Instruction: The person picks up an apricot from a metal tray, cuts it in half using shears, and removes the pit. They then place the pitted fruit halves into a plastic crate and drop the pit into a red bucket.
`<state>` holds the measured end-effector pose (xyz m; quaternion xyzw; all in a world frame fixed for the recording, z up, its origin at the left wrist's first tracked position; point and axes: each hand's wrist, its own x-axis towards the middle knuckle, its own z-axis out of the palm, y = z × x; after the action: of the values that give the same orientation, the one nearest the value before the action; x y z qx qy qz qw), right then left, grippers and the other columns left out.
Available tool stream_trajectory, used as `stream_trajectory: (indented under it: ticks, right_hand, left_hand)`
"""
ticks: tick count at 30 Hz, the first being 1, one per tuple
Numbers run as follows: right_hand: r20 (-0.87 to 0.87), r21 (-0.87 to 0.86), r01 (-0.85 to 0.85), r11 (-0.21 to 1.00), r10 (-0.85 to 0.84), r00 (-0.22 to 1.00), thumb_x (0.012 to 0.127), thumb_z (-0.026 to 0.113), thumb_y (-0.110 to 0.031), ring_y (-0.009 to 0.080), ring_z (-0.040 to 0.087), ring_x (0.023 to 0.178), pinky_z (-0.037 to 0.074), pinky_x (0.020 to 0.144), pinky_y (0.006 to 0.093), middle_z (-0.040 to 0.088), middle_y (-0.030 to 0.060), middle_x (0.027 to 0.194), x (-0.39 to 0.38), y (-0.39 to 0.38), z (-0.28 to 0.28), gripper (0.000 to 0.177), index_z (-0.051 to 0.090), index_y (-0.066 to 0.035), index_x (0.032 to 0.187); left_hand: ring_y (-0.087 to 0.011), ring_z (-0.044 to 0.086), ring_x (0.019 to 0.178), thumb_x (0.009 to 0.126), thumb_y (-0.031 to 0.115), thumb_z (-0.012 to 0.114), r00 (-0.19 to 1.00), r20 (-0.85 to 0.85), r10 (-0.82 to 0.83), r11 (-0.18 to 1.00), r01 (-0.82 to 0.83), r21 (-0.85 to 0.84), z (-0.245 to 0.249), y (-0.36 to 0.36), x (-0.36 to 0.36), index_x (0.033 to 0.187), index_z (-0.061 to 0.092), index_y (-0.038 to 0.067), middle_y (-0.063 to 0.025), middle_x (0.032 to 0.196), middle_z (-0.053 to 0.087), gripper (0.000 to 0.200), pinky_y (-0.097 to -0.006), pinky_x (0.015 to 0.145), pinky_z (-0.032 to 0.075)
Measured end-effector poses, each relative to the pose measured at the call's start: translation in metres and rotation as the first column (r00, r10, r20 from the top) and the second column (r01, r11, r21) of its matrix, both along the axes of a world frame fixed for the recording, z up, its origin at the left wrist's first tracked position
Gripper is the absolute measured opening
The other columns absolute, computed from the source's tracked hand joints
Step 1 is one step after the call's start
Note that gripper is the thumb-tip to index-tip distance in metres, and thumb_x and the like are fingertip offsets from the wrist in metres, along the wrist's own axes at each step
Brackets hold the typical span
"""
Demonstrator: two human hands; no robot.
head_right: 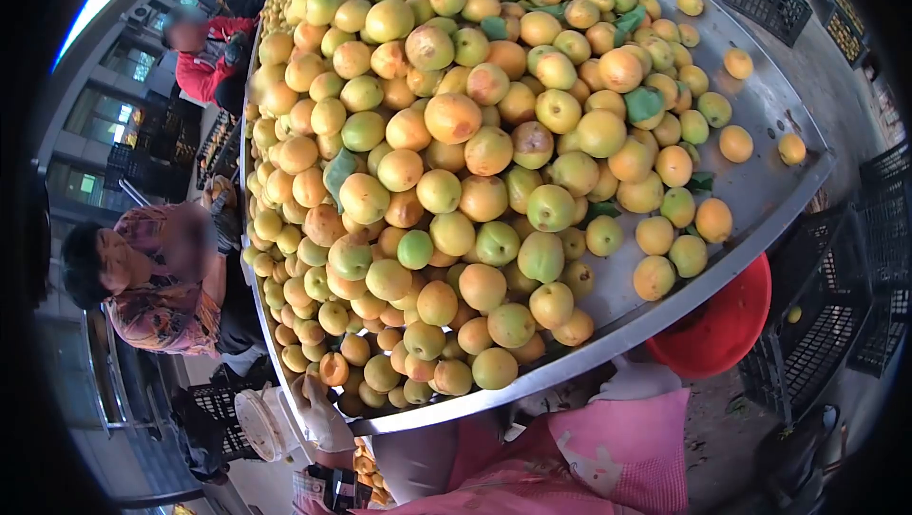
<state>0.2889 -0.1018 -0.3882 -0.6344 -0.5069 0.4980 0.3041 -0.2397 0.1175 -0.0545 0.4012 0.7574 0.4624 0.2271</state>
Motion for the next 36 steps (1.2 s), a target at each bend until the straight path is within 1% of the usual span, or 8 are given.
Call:
stream_trajectory:
  ticks: [10, 18, 21, 28, 32, 33, 34, 36]
  right_hand:
    - [0.195, 0.136, -0.218, 0.966, 0.190, 0.962, 0.091, 0.057, -0.034, 0.0361, 0.065, 0.076, 0.052, 0.066, 0.0411, 0.067, 0.0229, 0.096, 0.042, 0.018, 0.074, 0.042, 0.063, 0.003, 0.109]
    - [0.311, 0.142, 0.118, 0.983, -0.157, 0.937, 0.091, 0.057, -0.033, 0.0359, 0.065, 0.072, 0.053, 0.061, 0.0414, 0.068, 0.0223, 0.093, -0.004, -0.215, 0.150, 0.041, 0.063, 0.004, 0.108]
    - [-0.109, -0.463, 0.763, 0.451, -0.884, 0.455, 0.089, 0.062, -0.030, 0.0285, 0.066, 0.076, 0.053, 0.063, 0.0385, 0.069, 0.0154, 0.098, 0.005, -0.147, 0.202, 0.040, 0.063, 0.001, 0.116]
    - [-0.019, -0.101, 0.812, 0.575, -0.817, 0.576, 0.084, 0.069, -0.031, 0.0221, 0.067, 0.068, 0.049, 0.050, 0.0350, 0.067, 0.0097, 0.098, 0.065, -0.049, 0.126, 0.041, 0.061, -0.005, 0.114]
    - [-0.080, -0.089, 0.910, 0.405, -0.914, 0.399, 0.078, 0.075, -0.029, 0.0341, 0.054, 0.119, 0.041, 0.101, 0.0395, 0.060, 0.0188, 0.128, 0.095, -0.014, 0.059, 0.063, 0.055, 0.001, 0.129]
    - [0.201, 0.397, 0.858, 0.327, -0.943, 0.266, 0.073, 0.077, -0.032, 0.0359, 0.056, 0.116, 0.043, 0.100, 0.0398, 0.061, 0.0197, 0.125, 0.073, -0.003, 0.087, 0.065, 0.057, -0.001, 0.127]
    - [0.299, -0.222, 0.946, 0.238, -0.907, 0.298, 0.069, 0.077, -0.030, 0.0372, 0.059, 0.111, 0.045, 0.098, 0.0400, 0.063, 0.0214, 0.120, 0.096, 0.002, 0.063, 0.063, 0.060, -0.002, 0.122]
    - [0.496, -0.204, 0.914, 0.351, -0.768, 0.406, 0.067, 0.071, -0.024, 0.0368, 0.062, 0.105, 0.049, 0.093, 0.0398, 0.066, 0.0232, 0.109, 0.096, 0.004, 0.071, 0.053, 0.064, -0.001, 0.114]
  left_hand:
    - [-0.0174, 0.056, 0.087, 0.100, 0.025, 0.052, 0.995, 0.053, 0.086, 0.989, -0.092, 0.113, -0.012, -0.008, -0.016, 0.114, 0.054, -0.001, -0.0087, 0.099, 0.058, 0.030, -0.0282, 0.077, 0.048]
    - [-0.0169, 0.060, 0.088, 0.097, 0.032, 0.058, 0.937, 0.349, -0.010, 0.955, -0.095, 0.282, -0.040, 0.007, -0.045, 0.121, 0.054, -0.002, -0.0108, 0.105, 0.063, 0.042, -0.0265, 0.071, 0.053]
    - [-0.0183, 0.060, 0.090, 0.097, 0.031, 0.059, 0.978, 0.208, -0.022, 0.970, -0.029, 0.242, -0.032, 0.003, -0.037, 0.126, 0.053, -0.004, -0.0125, 0.110, 0.062, 0.046, -0.0272, 0.076, 0.051]
    - [-0.0149, 0.058, 0.085, 0.097, 0.033, 0.058, 0.939, 0.342, -0.044, 0.942, -0.075, 0.326, -0.038, -0.009, -0.043, 0.118, 0.055, 0.003, -0.0069, 0.101, 0.060, 0.036, -0.0265, 0.073, 0.050]
    - [-0.0120, 0.056, 0.081, 0.098, 0.030, 0.058, 0.973, 0.229, -0.022, 0.932, -0.063, 0.357, -0.039, -0.013, -0.038, 0.115, 0.056, 0.002, -0.0042, 0.097, 0.061, 0.033, -0.0262, 0.071, 0.049]
    - [-0.0118, 0.057, 0.083, 0.098, 0.030, 0.058, 0.979, 0.201, 0.030, 0.939, -0.097, 0.330, -0.038, -0.012, -0.036, 0.118, 0.056, 0.001, -0.0055, 0.100, 0.062, 0.035, -0.0264, 0.072, 0.050]
    - [-0.0122, 0.057, 0.083, 0.098, 0.029, 0.058, 0.978, 0.204, 0.037, 0.939, -0.104, 0.327, -0.036, -0.012, -0.033, 0.120, 0.055, 0.001, -0.0069, 0.103, 0.062, 0.036, -0.0260, 0.071, 0.050]
    - [-0.0126, 0.057, 0.083, 0.098, 0.029, 0.058, 0.975, 0.218, 0.033, 0.944, -0.102, 0.313, -0.038, -0.009, -0.033, 0.120, 0.055, 0.000, -0.0076, 0.103, 0.062, 0.037, -0.0253, 0.070, 0.049]
